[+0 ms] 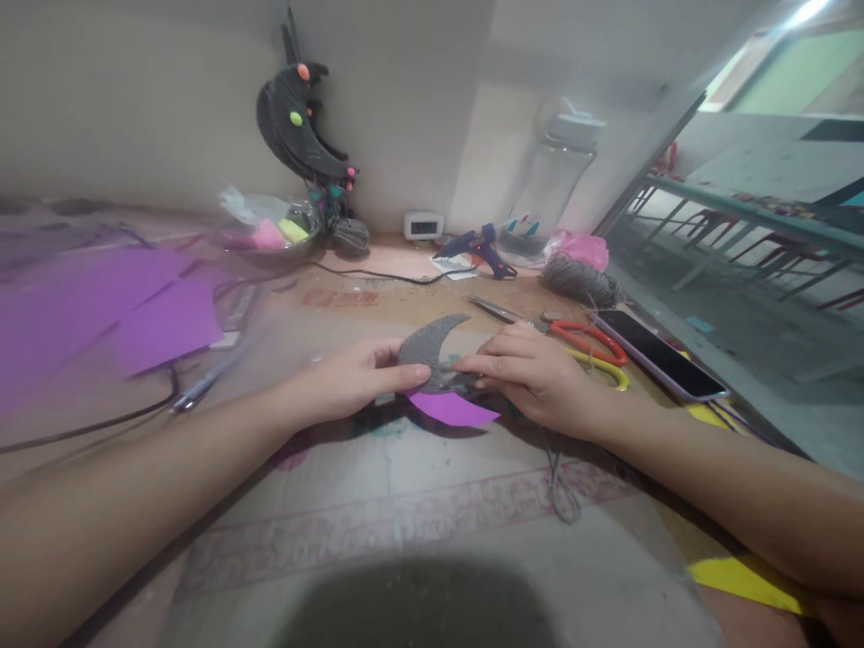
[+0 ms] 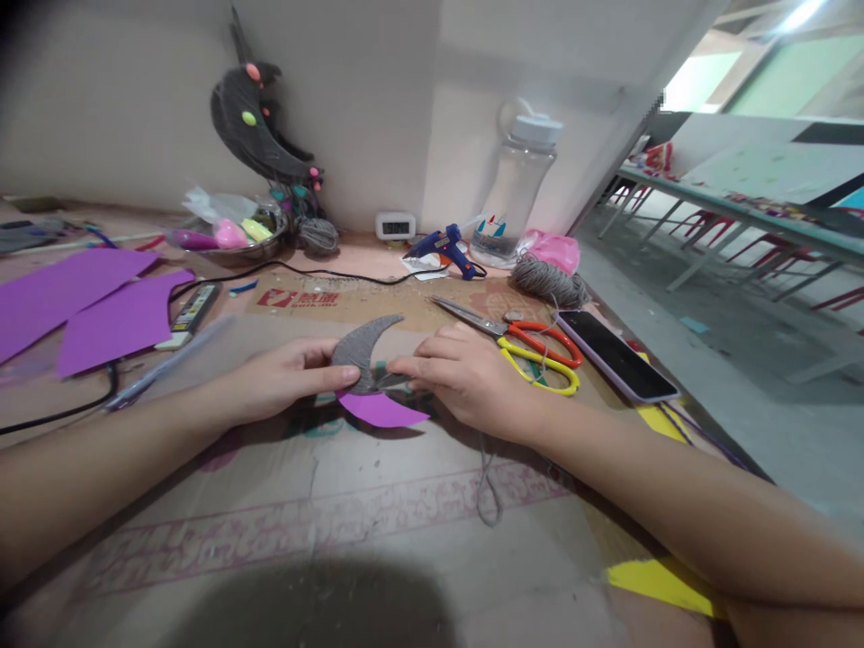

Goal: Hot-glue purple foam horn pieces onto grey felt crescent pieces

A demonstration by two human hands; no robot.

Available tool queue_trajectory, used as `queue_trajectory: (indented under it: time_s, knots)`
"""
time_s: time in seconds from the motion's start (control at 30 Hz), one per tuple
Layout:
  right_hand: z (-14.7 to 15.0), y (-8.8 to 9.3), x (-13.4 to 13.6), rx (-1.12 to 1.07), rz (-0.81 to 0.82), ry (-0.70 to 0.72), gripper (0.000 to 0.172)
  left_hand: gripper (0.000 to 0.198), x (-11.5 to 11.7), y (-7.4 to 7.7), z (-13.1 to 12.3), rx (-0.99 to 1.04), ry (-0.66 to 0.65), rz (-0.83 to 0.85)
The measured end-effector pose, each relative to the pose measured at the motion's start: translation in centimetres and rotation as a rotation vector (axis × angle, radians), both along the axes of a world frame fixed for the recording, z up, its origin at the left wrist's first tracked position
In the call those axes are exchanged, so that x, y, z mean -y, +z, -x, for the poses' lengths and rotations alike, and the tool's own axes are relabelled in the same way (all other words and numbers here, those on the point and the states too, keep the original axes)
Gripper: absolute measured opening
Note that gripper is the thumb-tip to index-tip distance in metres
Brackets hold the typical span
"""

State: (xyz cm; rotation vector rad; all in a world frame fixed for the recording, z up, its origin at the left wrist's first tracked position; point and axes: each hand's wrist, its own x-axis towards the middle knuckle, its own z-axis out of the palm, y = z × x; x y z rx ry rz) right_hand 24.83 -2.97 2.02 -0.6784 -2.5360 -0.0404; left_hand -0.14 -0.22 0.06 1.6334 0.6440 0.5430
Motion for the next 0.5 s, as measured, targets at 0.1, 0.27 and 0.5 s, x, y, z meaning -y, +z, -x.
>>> queue_trajectory:
  time_s: [0.1,0.27,0.5]
  knots:
    - [0.0,0.4,0.3,-0.058,0.086,-0.068,0.028,0.028,0.0,-0.1,0.0,0.012,0.022,0.020]
    - [0.0,0.5,0.8,-0.161,0.125,-0.176,0.027,0.025,0.3,0.0,-0.2,-0.002,0.135,0.001]
    - [0.0,0.2,1.0,-0.259,0.199,-0.348,0.018,0.026,0.8,0.6,-0.5,-0.022,0.281,-0.018]
